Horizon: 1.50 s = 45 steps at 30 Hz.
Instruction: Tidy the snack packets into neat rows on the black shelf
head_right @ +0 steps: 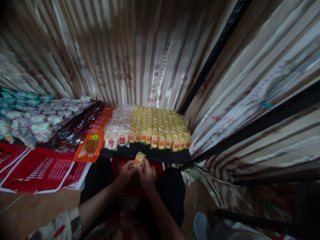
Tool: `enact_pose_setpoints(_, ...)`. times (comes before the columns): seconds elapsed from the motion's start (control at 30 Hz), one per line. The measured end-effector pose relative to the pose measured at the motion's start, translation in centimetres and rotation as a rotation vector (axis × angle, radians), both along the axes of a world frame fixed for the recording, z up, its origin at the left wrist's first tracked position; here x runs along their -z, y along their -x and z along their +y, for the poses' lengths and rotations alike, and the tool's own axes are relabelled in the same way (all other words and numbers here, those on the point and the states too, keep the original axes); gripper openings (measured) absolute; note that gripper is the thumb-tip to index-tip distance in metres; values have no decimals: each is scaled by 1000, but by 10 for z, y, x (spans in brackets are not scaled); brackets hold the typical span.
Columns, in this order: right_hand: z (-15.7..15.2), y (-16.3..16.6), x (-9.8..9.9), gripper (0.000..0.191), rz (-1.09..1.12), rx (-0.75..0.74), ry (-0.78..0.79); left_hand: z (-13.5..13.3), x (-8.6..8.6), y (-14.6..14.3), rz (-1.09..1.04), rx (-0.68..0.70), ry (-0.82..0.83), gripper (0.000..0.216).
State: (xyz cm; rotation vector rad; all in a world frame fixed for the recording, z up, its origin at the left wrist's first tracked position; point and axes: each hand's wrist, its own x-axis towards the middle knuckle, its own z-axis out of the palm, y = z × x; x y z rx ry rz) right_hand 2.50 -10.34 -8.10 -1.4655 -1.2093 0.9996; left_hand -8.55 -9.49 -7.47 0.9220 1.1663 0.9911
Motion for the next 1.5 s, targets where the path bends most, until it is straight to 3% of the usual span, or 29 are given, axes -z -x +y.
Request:
enact_pose_setpoints(0.2,12,-19,-6,42,-188,-9,-89,28,-17,7,315,82,-129,34)
enact_pose_setpoints(0.37,19,-27,-21,40,-281,-72,-144,41,-31,-3,377,191,-236,28)
enact_pose_setpoints(0.5,28,-36,-27,41,-356,-8,-214,52,-40,-17,447,109,-271,21)
enact_pose_setpoints(0.67,44,-52,-21,40,-569,90,-329,73,-47,-28,693,-2,-309,19)
enact_pose_setpoints(0.97,55,-59,-4,45,-595,147,-268,93,-47,-51,875,11,-399,25)
enact_pose_setpoints(1.3,55,-59,-2,46,-618,147,-257,95,-44,-59,940,47,-388,27)
enact_pose_setpoints(1.5,55,-57,-2,46,-617,175,-271,93,-33,-57,761,-50,-435,36)
